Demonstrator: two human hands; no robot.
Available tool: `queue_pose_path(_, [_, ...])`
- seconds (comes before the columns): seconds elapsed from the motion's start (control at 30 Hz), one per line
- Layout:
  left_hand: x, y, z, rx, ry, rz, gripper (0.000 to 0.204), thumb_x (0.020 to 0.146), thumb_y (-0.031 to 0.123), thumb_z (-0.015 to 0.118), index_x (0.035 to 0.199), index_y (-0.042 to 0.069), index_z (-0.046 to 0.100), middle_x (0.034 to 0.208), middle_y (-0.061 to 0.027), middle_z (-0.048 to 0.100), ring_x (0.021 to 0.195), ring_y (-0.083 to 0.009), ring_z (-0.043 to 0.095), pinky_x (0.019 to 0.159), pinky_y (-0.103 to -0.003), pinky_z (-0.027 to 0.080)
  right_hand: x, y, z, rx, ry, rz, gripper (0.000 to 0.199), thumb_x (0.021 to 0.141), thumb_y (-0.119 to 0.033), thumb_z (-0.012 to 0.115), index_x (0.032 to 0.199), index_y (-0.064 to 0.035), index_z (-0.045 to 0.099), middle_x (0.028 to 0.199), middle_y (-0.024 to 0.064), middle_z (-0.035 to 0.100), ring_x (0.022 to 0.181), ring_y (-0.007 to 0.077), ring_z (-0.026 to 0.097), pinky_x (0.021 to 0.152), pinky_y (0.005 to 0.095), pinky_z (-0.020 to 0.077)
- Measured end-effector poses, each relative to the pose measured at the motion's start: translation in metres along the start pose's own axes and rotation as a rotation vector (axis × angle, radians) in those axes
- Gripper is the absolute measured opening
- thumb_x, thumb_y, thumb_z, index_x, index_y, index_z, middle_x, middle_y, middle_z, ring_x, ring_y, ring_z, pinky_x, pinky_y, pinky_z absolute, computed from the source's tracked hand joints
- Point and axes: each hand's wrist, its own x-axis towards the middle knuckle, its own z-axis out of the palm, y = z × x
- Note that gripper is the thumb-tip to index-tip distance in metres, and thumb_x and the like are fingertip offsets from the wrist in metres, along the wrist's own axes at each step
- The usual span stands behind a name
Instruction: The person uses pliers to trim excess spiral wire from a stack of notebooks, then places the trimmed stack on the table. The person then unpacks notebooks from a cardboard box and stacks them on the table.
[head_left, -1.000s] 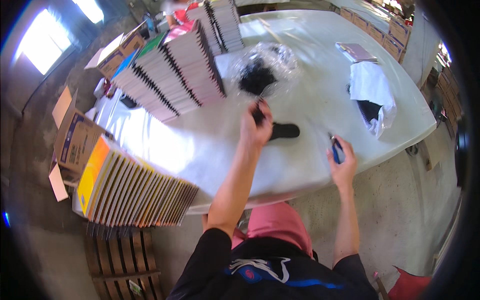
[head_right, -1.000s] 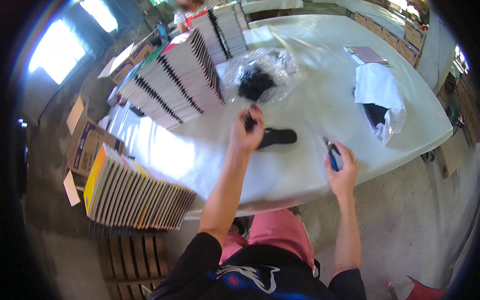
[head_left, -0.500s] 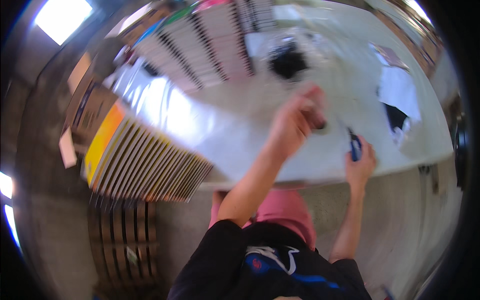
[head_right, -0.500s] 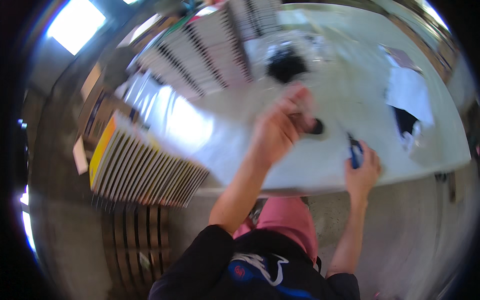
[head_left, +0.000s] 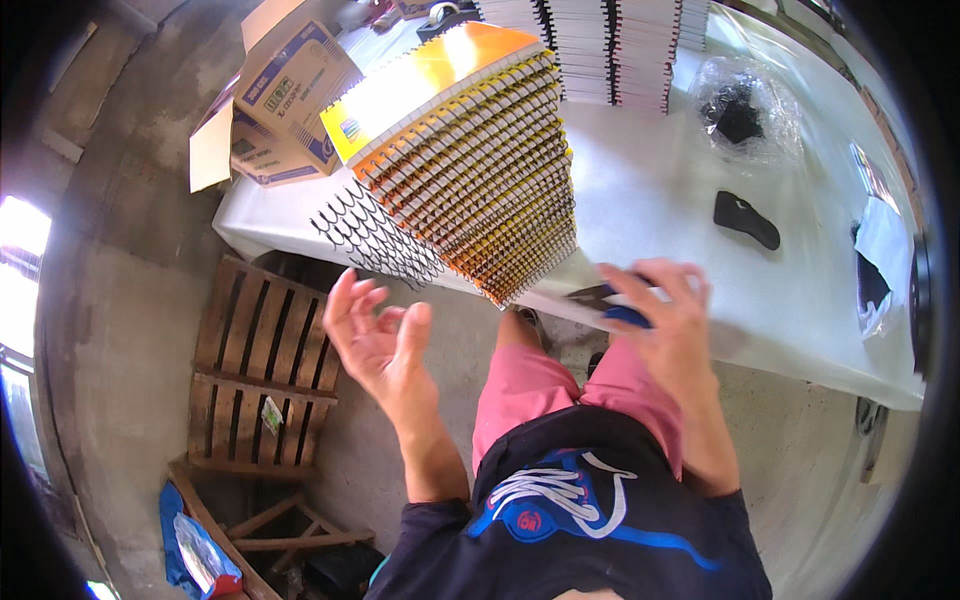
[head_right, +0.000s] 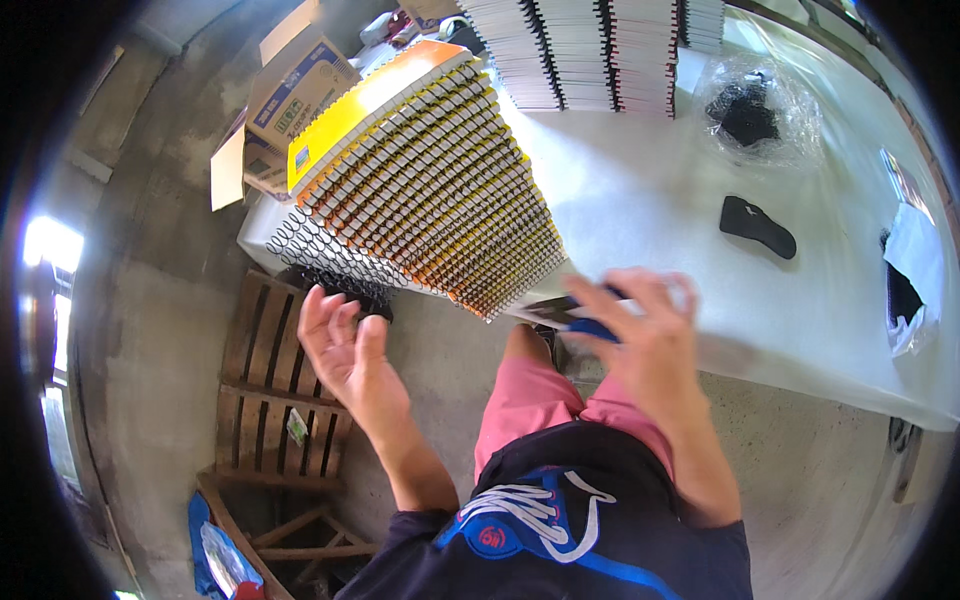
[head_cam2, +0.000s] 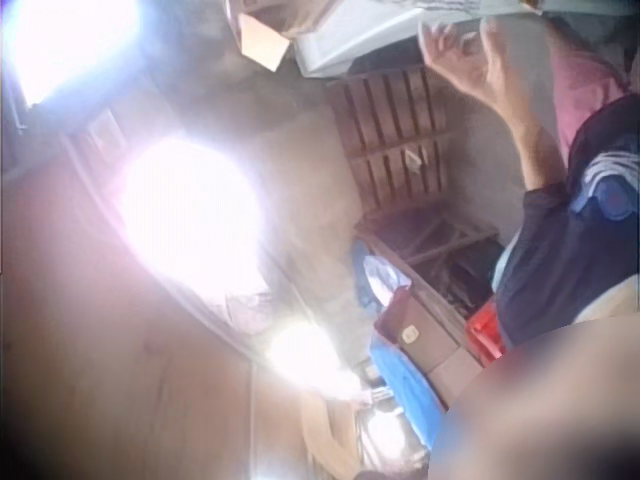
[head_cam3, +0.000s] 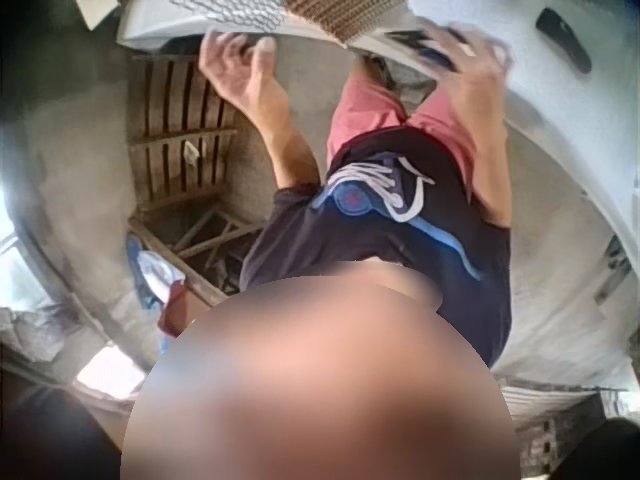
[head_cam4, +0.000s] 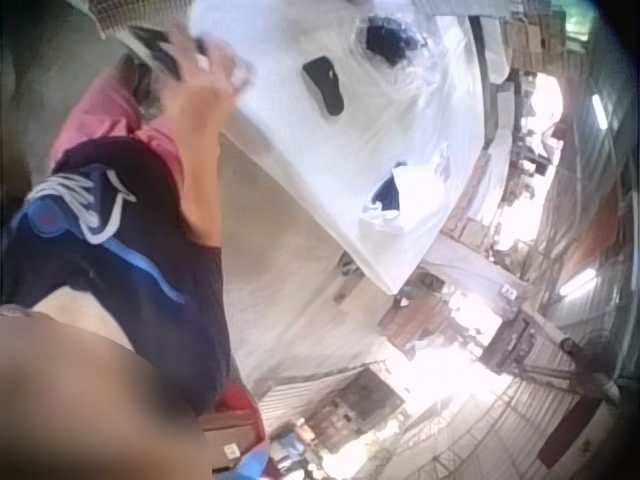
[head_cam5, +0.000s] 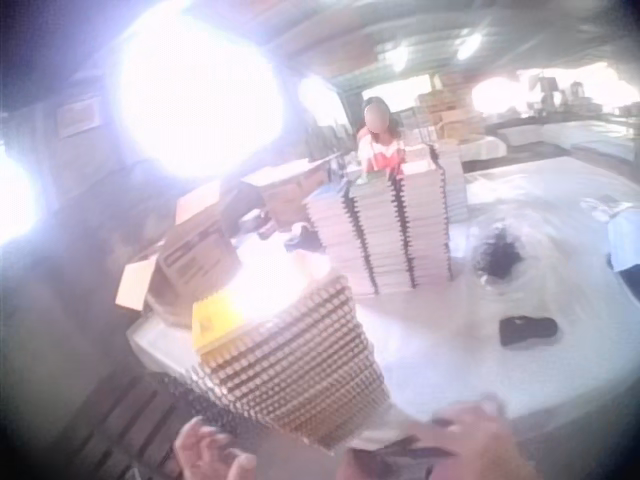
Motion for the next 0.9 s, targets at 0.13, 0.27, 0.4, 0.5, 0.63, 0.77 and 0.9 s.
queue_pose_path(0.13, [0.005,-0.025,0.006,-0.136,-0.072,-0.133,0.04,0.09,0.012,0.06,0.125,-0.001,0.045,0.105,-0.0036,0.056,0.089,-0.009,0.053,0.073,-0.022,0.044,0.029,-0.049,0.02,0.097,0.019,-0.004,0.053,0.067,-0.03,0.077,0.115,-0.0187,0.06,0.099,0.0039,0.054,0.096,0.0212,0.053,0.086,0.0423,0.0343])
queue_pose_path(0.27, [0.011,-0.034,0.005,-0.115,-0.068,-0.079,0.026,0.092,0.018,0.058,0.11,0.0,0.053,0.091,-0.0021,0.058,0.075,-0.0074,0.054,0.064,-0.022,0.045,0.045,-0.068,0.029,0.014,0.064,-0.035,0.053,0.067,-0.028,0.076,0.116,-0.0184,0.058,0.098,0.0039,0.053,0.095,0.0213,0.053,0.085,0.0423,0.034])
queue_pose_path(0.4, [0.009,-0.037,0.009,-0.102,-0.084,-0.094,0.02,0.091,0.019,0.059,0.097,0.0,0.056,0.079,-0.0025,0.057,0.063,-0.0079,0.053,0.054,-0.021,0.043,0.049,-0.077,0.036,-0.08,0.072,-0.007,0.053,0.063,-0.025,0.077,0.113,-0.018,0.058,0.095,0.0024,0.052,0.093,0.0201,0.052,0.081,0.0416,0.0335])
queue_pose_path(0.5, [0.01,-0.038,0.007,-0.101,-0.086,-0.062,0.02,0.091,0.018,0.059,0.097,-0.001,0.056,0.078,-0.0028,0.057,0.064,-0.0077,0.052,0.055,-0.021,0.043,0.049,-0.082,0.037,-0.141,0.096,-0.02,0.051,0.061,-0.023,0.076,0.109,-0.0176,0.059,0.092,0.0011,0.051,0.09,0.019,0.052,0.078,0.041,0.0327])
queue_pose_path(0.63, [0.009,-0.04,0.008,-0.096,-0.066,-0.04,0.02,0.091,0.017,0.059,0.097,-0.001,0.056,0.078,-0.0033,0.058,0.063,-0.0076,0.051,0.056,-0.021,0.043,0.048,-0.086,0.039,-0.203,0.143,-0.051,0.045,0.062,-0.021,0.074,0.105,-0.0173,0.059,0.088,-0.0002,0.05,0.087,0.0176,0.051,0.076,0.0409,0.0321])
queue_pose_path(0.77, [0.008,-0.043,0.01,-0.082,-0.051,-0.031,0.018,0.091,0.016,0.059,0.096,-0.001,0.057,0.078,-0.0037,0.058,0.063,-0.0077,0.051,0.056,-0.021,0.042,0.045,-0.087,0.037,-0.262,0.053,-0.022,0.045,0.062,-0.021,0.074,0.105,-0.0175,0.061,0.087,0.0004,0.055,0.084,0.0198,0.056,0.07,0.0374,0.0388])
queue_pose_path(0.9, [0.01,-0.041,0.011,-0.088,-0.055,-0.038,0.017,0.092,0.016,0.058,0.093,-0.001,0.057,0.078,-0.0037,0.058,0.062,-0.0075,0.05,0.056,-0.02,0.042,0.047,-0.073,0.048,-0.106,0.058,-0.032,0.036,0.064,-0.019,0.072,0.098,-0.016,0.06,0.079,0.0024,0.054,0.073,0.021,0.058,0.057,0.034,0.0415])
